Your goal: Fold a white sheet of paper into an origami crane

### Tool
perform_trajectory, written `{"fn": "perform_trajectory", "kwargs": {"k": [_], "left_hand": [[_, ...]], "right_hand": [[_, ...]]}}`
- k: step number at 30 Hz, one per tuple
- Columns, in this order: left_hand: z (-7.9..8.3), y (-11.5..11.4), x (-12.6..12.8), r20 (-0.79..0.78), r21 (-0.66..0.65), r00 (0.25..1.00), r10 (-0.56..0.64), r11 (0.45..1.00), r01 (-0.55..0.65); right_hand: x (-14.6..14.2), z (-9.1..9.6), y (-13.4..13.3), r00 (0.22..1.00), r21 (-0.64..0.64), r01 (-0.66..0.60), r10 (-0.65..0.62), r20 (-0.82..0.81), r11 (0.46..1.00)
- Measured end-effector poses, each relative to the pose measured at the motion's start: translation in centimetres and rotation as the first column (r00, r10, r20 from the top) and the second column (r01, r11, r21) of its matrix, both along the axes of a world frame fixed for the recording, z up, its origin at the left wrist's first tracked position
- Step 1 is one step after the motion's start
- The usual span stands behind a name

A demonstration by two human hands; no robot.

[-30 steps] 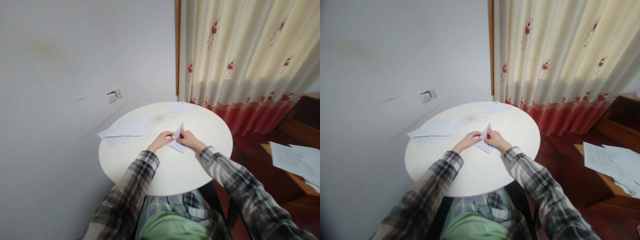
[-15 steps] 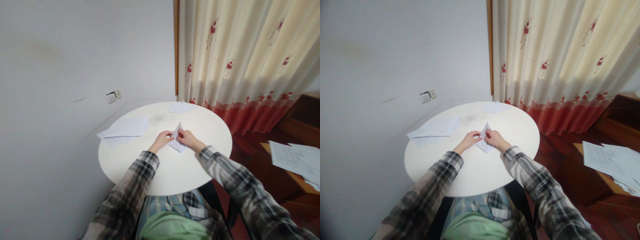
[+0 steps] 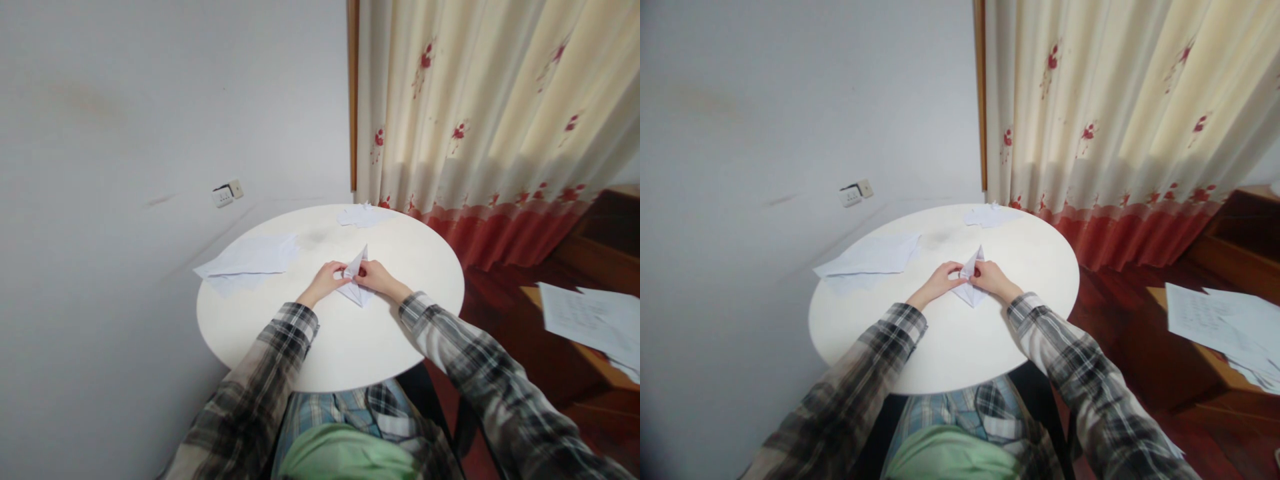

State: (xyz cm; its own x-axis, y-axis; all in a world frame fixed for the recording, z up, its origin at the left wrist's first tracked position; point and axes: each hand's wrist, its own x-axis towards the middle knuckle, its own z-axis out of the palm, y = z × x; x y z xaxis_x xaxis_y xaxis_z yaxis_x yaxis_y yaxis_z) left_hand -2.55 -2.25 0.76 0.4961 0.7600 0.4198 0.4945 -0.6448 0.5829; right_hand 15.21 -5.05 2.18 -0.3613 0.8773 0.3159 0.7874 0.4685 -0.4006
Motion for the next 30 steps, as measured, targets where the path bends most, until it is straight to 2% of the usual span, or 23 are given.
{"fn": "perform_trajectory", "kwargs": {"k": [4, 8, 15, 19, 22, 26, 28, 30], "left_hand": [[0.0, 0.1, 0.0, 0.046, -0.060, 0.998, -0.039, 0.997, 0.041], [-0.1, 0.3, 0.0, 0.081, -0.122, 0.996, -0.028, 0.992, 0.038], [-1.0, 1.0, -0.2, 0.095, -0.115, 0.994, 0.050, 0.993, -0.039], [-0.9, 0.9, -0.1, 0.088, -0.118, 0.993, 0.074, 0.991, -0.063], [-0.5, 0.4, 0.0, 0.071, -0.073, 0.991, 0.111, 0.992, -0.106], [-0.1, -0.4, 0.2, 0.045, 0.037, 0.968, 0.247, 0.968, -0.248], [0.1, -0.9, 0.4, -0.005, 0.090, 0.971, 0.240, 0.967, -0.239], [0.3, -1.4, 0.6, -0.064, 0.136, 0.981, 0.181, 0.976, -0.171]], "right_hand": [[0.0, 0.0, 0.1, 1.000, 0.010, 0.005, -0.005, -0.004, 1.000], [0.0, 0.0, 0.0, 1.000, 0.009, 0.005, -0.005, -0.003, 1.000], [-0.1, 0.2, -0.2, 1.000, 0.011, 0.003, -0.003, -0.019, 1.000], [0.0, 0.4, -0.3, 0.997, 0.001, -0.022, 0.022, -0.077, 1.000], [0.2, 0.4, -0.3, 0.992, -0.008, -0.036, 0.035, -0.123, 0.999], [0.3, 0.1, -0.2, 0.986, -0.031, -0.025, 0.019, -0.168, 0.999], [0.3, -0.1, -0.1, 0.981, -0.064, -0.014, 0.001, -0.193, 0.998], [0.3, -0.3, 0.0, 0.976, -0.087, -0.011, -0.008, -0.216, 0.996]]}}
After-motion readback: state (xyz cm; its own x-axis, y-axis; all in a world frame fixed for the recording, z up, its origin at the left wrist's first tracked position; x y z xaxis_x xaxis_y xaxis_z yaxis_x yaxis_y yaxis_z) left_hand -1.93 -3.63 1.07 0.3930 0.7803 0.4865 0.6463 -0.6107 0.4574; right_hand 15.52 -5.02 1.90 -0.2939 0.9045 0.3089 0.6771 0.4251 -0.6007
